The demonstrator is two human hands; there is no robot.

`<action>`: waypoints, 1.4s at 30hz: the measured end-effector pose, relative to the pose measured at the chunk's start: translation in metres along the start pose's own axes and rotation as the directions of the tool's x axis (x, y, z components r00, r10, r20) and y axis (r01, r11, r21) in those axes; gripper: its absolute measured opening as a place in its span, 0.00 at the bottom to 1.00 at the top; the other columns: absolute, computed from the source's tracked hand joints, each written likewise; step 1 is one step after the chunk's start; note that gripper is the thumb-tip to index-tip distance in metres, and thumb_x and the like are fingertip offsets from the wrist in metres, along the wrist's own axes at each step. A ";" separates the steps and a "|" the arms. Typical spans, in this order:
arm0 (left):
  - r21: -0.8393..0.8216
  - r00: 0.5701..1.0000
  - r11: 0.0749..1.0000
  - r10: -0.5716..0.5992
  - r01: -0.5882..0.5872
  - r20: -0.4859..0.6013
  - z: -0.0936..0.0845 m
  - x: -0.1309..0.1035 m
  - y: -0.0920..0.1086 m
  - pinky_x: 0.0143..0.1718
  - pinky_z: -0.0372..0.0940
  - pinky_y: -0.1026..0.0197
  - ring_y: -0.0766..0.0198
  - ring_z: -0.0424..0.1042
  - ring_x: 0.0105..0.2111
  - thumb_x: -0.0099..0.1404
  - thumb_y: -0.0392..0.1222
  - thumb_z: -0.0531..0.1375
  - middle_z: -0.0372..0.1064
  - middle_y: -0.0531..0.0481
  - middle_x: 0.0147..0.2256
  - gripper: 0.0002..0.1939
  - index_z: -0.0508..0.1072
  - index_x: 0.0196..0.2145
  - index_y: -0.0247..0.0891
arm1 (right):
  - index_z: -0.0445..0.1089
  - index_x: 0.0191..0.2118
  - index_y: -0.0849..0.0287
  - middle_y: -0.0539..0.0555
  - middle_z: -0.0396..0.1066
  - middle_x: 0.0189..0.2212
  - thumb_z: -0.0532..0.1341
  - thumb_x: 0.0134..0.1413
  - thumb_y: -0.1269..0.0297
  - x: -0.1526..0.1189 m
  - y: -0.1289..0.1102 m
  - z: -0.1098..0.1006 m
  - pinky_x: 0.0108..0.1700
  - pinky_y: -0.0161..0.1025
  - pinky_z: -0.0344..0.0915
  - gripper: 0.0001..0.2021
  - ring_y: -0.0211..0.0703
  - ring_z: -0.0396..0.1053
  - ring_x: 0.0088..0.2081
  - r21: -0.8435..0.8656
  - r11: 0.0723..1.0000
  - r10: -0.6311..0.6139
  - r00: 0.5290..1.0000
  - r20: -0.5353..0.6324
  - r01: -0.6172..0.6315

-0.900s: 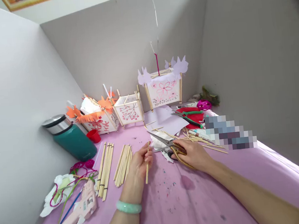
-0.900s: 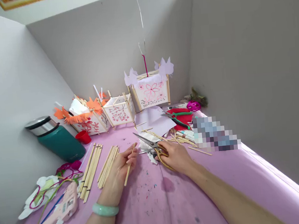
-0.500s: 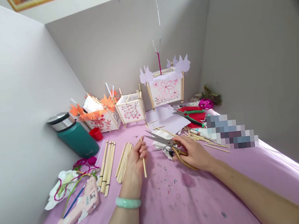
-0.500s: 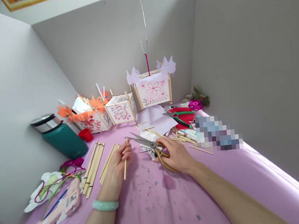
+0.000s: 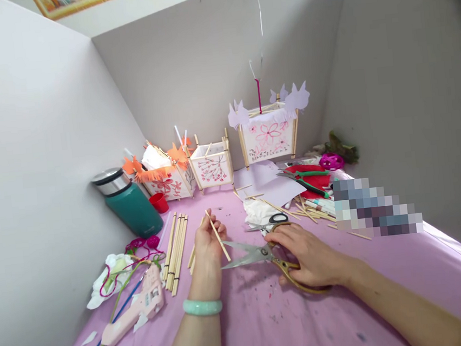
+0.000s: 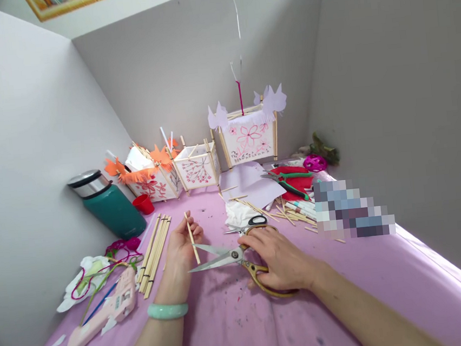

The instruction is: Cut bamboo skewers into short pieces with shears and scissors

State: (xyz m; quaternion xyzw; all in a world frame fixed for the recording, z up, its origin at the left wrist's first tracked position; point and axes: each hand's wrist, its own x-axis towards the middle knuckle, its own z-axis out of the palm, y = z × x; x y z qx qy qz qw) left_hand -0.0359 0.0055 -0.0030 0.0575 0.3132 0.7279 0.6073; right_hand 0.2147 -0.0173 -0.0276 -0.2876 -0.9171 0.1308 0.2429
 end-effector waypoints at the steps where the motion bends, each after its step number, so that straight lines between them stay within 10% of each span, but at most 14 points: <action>1: -0.003 1.000 1.000 0.002 -0.002 -0.005 -0.001 0.000 0.001 0.16 0.53 0.71 0.75 0.54 0.15 0.65 0.29 0.58 0.58 0.58 0.20 0.06 0.71 0.31 0.35 | 0.64 0.55 0.59 0.62 0.68 0.49 0.68 0.43 0.63 0.000 0.000 0.000 0.53 0.49 0.59 0.30 0.55 0.64 0.49 -0.004 1.000 0.001 1.000 0.004 -0.001; 35: -0.052 0.997 0.998 -0.040 0.043 0.063 0.006 -0.007 -0.005 0.15 0.49 0.72 0.74 0.52 0.15 0.71 0.33 0.53 0.54 0.58 0.20 0.08 0.71 0.36 0.35 | 0.66 0.52 0.57 0.58 0.69 0.44 0.66 0.45 0.64 0.003 0.001 -0.008 0.49 0.46 0.61 0.25 0.52 0.65 0.45 0.020 0.999 0.039 0.998 0.040 -0.040; 42: -0.099 0.995 0.994 -0.030 0.039 0.095 0.007 -0.008 -0.008 0.23 0.61 0.70 0.74 0.57 0.18 0.70 0.31 0.52 0.58 0.56 0.22 0.10 0.74 0.37 0.34 | 0.65 0.52 0.58 0.58 0.68 0.44 0.68 0.44 0.63 0.003 0.002 -0.009 0.48 0.46 0.61 0.27 0.51 0.65 0.45 0.027 0.999 0.032 0.998 0.054 -0.034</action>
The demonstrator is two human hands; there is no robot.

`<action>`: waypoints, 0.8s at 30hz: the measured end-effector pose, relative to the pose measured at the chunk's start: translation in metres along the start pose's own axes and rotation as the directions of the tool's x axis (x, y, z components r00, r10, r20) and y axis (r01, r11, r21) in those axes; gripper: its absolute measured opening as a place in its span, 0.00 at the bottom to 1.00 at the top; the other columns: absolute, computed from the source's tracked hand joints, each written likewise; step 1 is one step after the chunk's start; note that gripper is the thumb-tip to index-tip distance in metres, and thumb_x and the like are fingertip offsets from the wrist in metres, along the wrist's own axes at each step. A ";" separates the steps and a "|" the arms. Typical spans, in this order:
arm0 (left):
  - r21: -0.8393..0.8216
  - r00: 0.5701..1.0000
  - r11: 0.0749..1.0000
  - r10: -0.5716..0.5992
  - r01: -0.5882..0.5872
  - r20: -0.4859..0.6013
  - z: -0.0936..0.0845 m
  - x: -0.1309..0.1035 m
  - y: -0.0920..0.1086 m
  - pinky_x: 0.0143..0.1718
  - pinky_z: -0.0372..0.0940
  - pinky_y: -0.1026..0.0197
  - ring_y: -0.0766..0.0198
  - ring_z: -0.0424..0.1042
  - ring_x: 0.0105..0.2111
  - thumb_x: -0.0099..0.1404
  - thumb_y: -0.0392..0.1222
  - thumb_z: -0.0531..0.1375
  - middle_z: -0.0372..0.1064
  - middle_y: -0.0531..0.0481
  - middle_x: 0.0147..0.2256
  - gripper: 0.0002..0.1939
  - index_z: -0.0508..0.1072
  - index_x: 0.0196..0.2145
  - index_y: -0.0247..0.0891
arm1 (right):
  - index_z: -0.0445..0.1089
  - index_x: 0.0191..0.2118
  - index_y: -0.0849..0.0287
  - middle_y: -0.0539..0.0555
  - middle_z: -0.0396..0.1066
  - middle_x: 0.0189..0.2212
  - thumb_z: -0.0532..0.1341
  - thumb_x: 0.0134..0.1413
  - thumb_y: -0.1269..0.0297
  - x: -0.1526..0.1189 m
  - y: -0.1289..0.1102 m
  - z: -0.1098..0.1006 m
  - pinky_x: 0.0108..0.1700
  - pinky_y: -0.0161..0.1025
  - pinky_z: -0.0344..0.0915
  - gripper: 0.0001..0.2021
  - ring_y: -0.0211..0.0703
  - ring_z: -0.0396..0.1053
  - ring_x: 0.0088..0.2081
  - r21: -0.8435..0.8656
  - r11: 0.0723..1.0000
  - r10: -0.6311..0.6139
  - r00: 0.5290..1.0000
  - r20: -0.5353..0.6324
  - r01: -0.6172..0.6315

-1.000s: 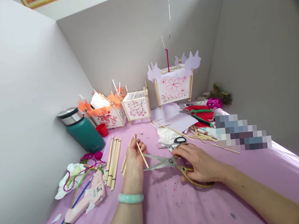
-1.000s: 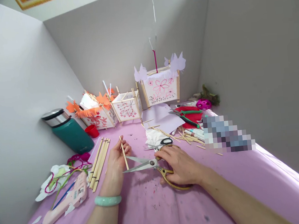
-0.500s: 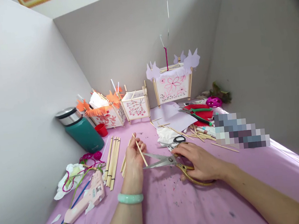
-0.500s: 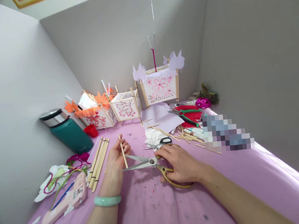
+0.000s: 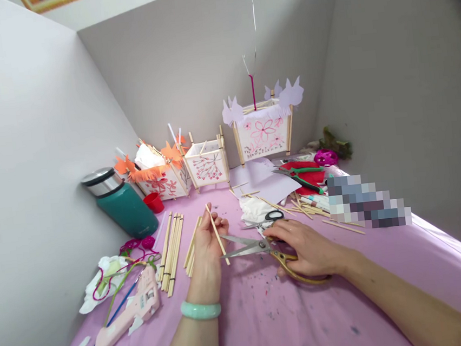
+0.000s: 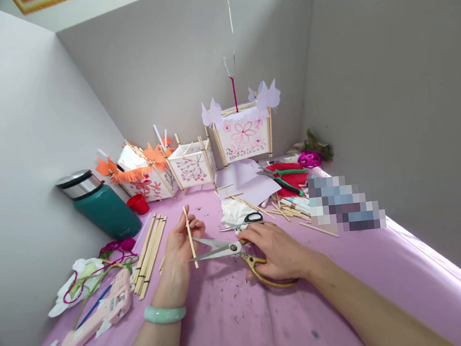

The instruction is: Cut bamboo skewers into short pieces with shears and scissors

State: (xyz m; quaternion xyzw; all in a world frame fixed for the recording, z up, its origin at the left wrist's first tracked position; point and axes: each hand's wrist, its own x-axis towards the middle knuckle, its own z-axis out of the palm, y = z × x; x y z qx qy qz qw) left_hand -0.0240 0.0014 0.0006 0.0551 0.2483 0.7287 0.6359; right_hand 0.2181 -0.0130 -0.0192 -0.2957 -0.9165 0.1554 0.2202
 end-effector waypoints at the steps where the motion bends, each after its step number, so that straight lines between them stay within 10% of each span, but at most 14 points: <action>1: -0.005 1.000 1.000 0.008 -0.008 0.004 0.000 0.000 0.001 0.24 0.61 0.70 0.74 0.58 0.18 0.70 0.31 0.52 0.58 0.56 0.22 0.10 0.74 0.37 0.34 | 0.65 0.52 0.58 0.57 0.68 0.43 0.69 0.44 0.63 0.000 -0.001 -0.001 0.48 0.46 0.61 0.27 0.51 0.65 0.45 0.006 1.000 -0.001 1.000 0.003 0.000; 24: -0.001 1.000 1.000 -0.006 0.006 0.007 0.001 0.000 -0.002 0.29 0.66 0.66 0.74 0.59 0.19 0.70 0.30 0.52 0.60 0.56 0.22 0.12 0.76 0.36 0.33 | 0.66 0.51 0.57 0.57 0.69 0.44 0.67 0.44 0.64 -0.001 0.001 -0.002 0.49 0.45 0.61 0.25 0.51 0.65 0.45 -0.008 0.999 0.034 0.999 0.001 -0.034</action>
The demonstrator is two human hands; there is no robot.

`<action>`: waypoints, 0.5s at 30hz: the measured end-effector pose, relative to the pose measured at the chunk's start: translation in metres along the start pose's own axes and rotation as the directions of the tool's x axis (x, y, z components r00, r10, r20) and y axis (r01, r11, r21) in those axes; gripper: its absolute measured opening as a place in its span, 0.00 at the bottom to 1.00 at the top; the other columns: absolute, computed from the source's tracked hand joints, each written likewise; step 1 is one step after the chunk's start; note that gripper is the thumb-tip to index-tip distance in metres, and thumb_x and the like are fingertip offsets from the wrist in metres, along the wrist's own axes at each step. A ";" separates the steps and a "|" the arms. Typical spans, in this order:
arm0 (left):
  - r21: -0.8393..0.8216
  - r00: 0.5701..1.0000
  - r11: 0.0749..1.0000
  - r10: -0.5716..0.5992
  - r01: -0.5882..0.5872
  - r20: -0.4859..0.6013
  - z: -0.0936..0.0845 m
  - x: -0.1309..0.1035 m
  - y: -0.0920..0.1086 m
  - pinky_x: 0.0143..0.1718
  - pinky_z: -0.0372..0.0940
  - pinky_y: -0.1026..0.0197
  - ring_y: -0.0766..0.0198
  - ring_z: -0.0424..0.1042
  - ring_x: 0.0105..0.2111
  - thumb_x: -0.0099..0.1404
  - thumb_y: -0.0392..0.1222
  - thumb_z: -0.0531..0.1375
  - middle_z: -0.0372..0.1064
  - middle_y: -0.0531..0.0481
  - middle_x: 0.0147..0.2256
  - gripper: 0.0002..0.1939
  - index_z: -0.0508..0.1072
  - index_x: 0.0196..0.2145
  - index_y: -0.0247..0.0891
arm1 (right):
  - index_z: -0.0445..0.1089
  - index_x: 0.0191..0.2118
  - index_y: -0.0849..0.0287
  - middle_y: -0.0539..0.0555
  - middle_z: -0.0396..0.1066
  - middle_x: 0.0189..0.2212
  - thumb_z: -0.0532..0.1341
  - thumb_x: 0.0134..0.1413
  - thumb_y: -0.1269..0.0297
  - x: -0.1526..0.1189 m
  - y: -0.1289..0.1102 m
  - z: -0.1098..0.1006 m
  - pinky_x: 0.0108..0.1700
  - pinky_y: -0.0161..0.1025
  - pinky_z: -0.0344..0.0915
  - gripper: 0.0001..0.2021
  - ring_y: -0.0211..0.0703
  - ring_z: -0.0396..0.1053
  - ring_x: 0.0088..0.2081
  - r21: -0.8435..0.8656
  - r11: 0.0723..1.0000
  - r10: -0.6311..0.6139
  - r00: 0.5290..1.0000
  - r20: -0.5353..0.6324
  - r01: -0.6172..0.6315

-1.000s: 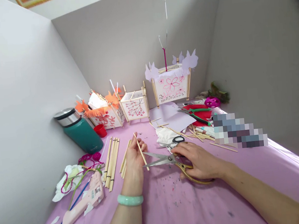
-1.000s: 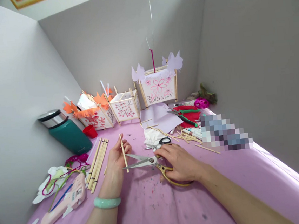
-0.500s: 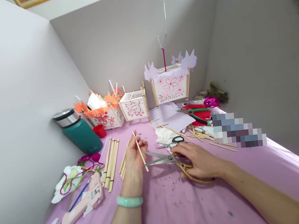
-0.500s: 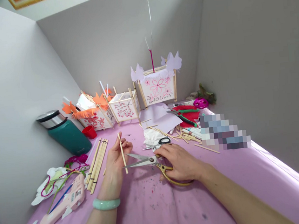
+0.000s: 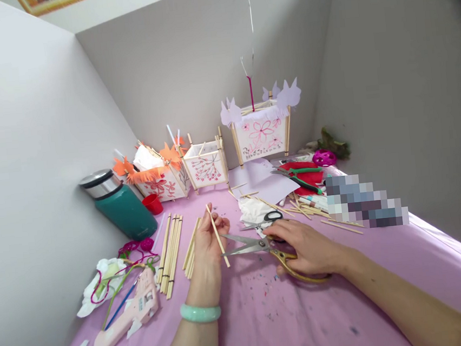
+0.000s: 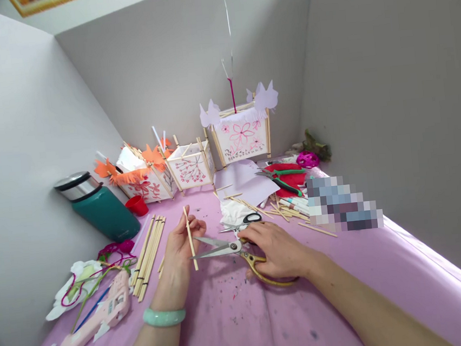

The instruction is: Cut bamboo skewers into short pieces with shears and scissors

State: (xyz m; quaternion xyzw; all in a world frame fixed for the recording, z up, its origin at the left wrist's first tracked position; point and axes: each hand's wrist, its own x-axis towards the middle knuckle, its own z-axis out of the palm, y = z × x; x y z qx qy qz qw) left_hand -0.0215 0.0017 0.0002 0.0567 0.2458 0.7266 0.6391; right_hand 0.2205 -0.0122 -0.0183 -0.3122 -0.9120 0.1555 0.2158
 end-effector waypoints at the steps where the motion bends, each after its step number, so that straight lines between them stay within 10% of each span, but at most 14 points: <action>1: 0.002 1.000 1.000 -0.010 0.010 -0.006 0.000 0.000 -0.001 0.29 0.67 0.66 0.74 0.60 0.19 0.70 0.30 0.52 0.60 0.55 0.22 0.12 0.76 0.35 0.33 | 0.66 0.51 0.58 0.57 0.69 0.43 0.67 0.44 0.65 0.000 0.001 0.000 0.48 0.45 0.61 0.25 0.51 0.65 0.45 -0.011 1.000 0.002 1.000 -0.005 -0.002; 15: 0.034 0.994 0.994 -0.105 0.104 0.025 0.010 -0.009 -0.008 0.47 0.71 0.52 0.62 0.76 0.35 0.69 0.29 0.52 0.74 0.43 0.33 0.14 0.76 0.31 0.30 | 0.67 0.51 0.59 0.58 0.71 0.44 0.65 0.49 0.63 0.002 0.014 0.006 0.44 0.44 0.63 0.22 0.50 0.68 0.43 -0.079 0.995 0.042 0.980 -0.193 -0.058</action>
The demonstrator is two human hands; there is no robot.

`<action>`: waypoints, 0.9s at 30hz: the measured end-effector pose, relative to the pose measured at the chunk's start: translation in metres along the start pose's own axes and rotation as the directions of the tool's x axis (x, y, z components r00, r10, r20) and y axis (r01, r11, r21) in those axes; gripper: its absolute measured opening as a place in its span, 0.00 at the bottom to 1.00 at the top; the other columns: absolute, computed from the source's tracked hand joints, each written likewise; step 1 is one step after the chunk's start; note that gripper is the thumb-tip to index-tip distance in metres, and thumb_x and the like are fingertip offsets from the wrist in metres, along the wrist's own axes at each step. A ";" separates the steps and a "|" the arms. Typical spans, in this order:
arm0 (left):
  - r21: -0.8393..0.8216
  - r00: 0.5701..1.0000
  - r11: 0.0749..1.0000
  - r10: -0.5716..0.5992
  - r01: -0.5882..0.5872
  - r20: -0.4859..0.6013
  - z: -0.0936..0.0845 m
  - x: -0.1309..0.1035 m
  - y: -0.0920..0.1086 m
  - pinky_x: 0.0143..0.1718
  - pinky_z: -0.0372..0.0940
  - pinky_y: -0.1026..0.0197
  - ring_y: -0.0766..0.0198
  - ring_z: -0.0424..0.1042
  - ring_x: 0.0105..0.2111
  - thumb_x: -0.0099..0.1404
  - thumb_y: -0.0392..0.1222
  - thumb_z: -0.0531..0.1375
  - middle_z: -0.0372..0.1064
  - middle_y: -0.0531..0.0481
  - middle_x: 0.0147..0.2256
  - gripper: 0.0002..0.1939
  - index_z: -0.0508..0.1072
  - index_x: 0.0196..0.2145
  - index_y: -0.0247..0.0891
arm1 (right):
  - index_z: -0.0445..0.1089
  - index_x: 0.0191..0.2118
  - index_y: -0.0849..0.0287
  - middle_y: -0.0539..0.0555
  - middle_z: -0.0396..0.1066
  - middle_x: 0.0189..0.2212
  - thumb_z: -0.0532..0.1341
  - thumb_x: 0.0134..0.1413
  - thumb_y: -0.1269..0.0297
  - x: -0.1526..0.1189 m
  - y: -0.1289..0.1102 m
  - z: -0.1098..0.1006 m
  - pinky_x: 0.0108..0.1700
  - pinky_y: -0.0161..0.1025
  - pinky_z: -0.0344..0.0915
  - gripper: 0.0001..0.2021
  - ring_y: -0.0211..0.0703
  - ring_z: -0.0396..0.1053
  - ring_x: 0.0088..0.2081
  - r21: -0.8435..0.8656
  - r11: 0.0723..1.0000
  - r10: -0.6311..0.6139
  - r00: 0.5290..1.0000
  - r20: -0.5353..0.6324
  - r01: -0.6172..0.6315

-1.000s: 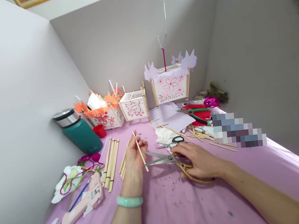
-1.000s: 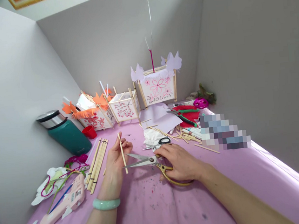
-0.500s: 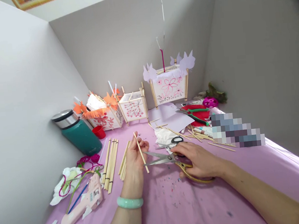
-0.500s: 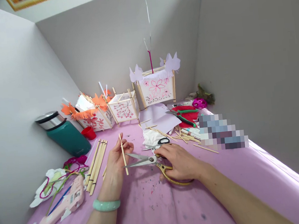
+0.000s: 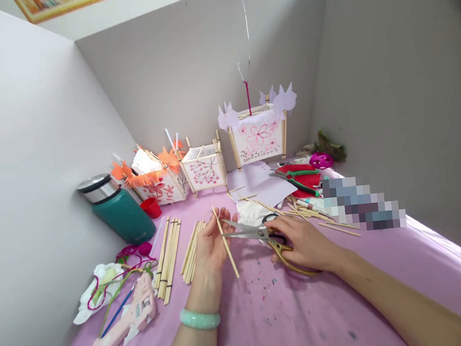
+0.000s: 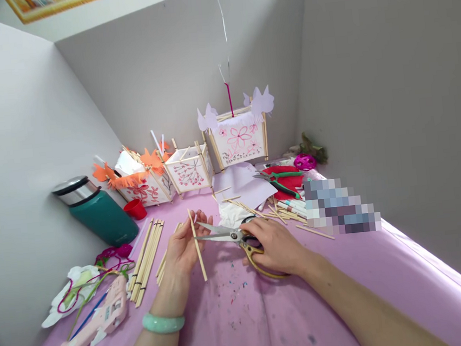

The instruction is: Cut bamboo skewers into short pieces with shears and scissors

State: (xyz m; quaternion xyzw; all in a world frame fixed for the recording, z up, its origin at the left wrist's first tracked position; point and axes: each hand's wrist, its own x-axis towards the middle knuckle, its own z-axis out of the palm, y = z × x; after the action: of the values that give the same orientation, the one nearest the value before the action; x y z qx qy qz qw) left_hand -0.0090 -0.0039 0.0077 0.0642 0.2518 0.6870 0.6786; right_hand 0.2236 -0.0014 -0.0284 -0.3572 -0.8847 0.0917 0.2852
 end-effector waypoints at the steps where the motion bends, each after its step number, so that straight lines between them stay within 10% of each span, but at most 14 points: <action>1: 0.017 1.000 1.000 -0.004 0.004 0.006 0.000 0.000 -0.001 0.47 0.71 0.52 0.62 0.76 0.37 0.68 0.28 0.52 0.74 0.42 0.34 0.14 0.76 0.31 0.30 | 0.67 0.51 0.59 0.59 0.71 0.44 0.65 0.49 0.63 0.000 0.001 0.000 0.44 0.44 0.63 0.22 0.51 0.68 0.42 -0.016 1.000 0.017 1.000 -0.020 -0.017; 11: 0.255 0.994 0.967 -0.001 -0.027 0.109 -0.006 -0.001 -0.005 0.23 0.66 0.68 0.73 0.65 0.20 0.59 0.29 0.64 0.68 0.53 0.24 0.08 0.76 0.38 0.32 | 0.66 0.53 0.58 0.58 0.72 0.43 0.66 0.51 0.53 0.001 0.007 -0.003 0.42 0.45 0.65 0.25 0.52 0.71 0.42 -0.046 0.988 0.137 0.974 -0.179 -0.147; 27: 0.492 0.997 0.868 0.036 -0.064 0.065 0.002 -0.009 -0.018 0.17 0.63 0.69 0.71 0.65 0.19 0.50 0.29 0.69 0.69 0.54 0.23 0.12 0.77 0.35 0.31 | 0.69 0.46 0.57 0.55 0.75 0.38 0.66 0.53 0.58 -0.001 0.000 -0.002 0.36 0.40 0.63 0.16 0.46 0.72 0.34 -0.085 0.984 0.139 0.976 -0.166 -0.154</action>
State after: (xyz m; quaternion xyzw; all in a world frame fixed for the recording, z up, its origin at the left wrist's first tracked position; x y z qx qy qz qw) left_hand 0.0090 -0.0131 0.0040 0.2601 0.3987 0.6154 0.6282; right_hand 0.2253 -0.0019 -0.0269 -0.4411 -0.8337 0.0405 0.3298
